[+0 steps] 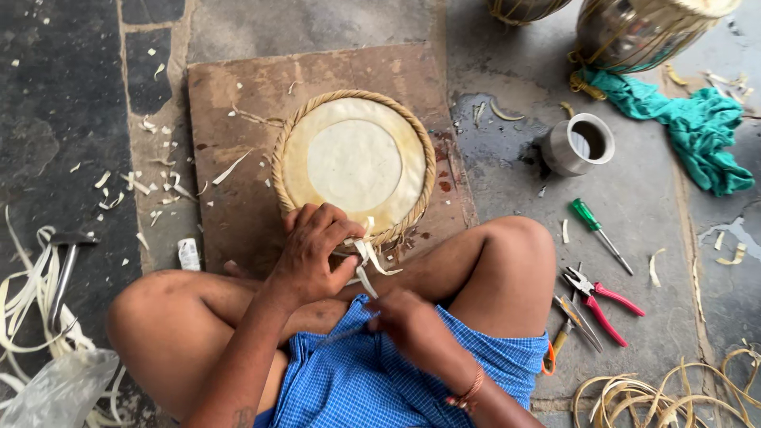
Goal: The person sits on the floor and uses a screwdriver to pull a white strap through the rim of a drum. They repeatedly thread the strap, tighten it, and apply a dark liquid from a small container to the drum's edge using a brush.
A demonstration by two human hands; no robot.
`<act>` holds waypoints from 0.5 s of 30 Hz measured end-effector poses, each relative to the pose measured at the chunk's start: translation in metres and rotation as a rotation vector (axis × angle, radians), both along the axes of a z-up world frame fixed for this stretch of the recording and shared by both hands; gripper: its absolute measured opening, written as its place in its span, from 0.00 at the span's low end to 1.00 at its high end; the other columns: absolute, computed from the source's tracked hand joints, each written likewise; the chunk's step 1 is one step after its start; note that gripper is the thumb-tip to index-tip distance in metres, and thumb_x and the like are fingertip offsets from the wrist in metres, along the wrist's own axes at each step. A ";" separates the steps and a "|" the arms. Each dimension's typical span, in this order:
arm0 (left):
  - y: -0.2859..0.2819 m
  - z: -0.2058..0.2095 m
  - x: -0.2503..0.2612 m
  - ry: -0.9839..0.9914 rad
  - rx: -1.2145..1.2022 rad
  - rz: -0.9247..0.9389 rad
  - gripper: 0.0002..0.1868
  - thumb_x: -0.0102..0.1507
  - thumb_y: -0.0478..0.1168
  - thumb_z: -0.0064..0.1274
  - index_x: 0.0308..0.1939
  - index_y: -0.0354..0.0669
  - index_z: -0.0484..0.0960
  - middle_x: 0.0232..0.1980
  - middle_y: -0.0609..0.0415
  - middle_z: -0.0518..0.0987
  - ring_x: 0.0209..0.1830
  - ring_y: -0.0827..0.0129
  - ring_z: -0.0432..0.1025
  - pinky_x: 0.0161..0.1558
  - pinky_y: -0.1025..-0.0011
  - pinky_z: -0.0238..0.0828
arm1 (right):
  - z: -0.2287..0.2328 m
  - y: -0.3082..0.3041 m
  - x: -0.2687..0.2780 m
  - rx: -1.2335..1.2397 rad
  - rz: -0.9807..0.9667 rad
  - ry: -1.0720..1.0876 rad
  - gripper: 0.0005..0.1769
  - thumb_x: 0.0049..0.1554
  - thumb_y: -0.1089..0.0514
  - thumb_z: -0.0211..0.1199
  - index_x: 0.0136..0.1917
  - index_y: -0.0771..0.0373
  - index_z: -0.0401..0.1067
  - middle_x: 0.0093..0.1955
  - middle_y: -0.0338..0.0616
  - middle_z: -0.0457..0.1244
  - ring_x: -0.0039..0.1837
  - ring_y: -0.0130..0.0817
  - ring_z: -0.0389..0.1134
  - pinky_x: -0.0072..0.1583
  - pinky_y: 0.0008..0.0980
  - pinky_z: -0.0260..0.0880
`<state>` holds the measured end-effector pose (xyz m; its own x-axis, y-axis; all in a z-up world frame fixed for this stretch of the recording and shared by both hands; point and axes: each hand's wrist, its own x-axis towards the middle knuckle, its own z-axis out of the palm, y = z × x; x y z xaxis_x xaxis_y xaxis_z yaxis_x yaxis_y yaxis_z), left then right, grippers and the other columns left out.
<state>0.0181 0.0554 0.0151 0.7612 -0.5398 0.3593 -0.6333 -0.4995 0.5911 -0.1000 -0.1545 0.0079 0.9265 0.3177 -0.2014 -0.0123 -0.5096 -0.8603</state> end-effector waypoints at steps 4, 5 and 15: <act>-0.008 0.001 0.002 -0.011 0.026 0.045 0.22 0.47 0.44 0.67 0.45 0.56 0.79 0.46 0.60 0.73 0.52 0.61 0.66 0.58 0.57 0.50 | 0.009 -0.013 0.031 0.507 -0.356 0.492 0.26 0.65 0.44 0.47 0.51 0.65 0.78 0.40 0.42 0.71 0.41 0.27 0.72 0.48 0.28 0.73; -0.009 0.000 0.001 -0.017 0.028 0.048 0.22 0.47 0.43 0.67 0.44 0.56 0.79 0.45 0.60 0.73 0.52 0.62 0.66 0.57 0.57 0.50 | 0.013 -0.013 0.037 0.569 -0.316 0.513 0.31 0.66 0.41 0.42 0.50 0.66 0.79 0.39 0.42 0.72 0.40 0.24 0.71 0.47 0.25 0.72; 0.005 -0.016 -0.012 0.027 0.028 0.099 0.23 0.49 0.48 0.66 0.45 0.52 0.75 0.45 0.57 0.73 0.50 0.59 0.67 0.57 0.57 0.52 | 0.031 -0.027 0.028 0.476 0.037 0.007 0.18 0.70 0.50 0.57 0.48 0.66 0.77 0.45 0.42 0.68 0.49 0.31 0.67 0.53 0.30 0.71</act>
<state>0.0060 0.0602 -0.0009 0.8202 -0.4713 0.3242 -0.5645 -0.5751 0.5921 -0.0717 -0.1813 0.0391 0.9121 0.4086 -0.0316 -0.0083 -0.0589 -0.9982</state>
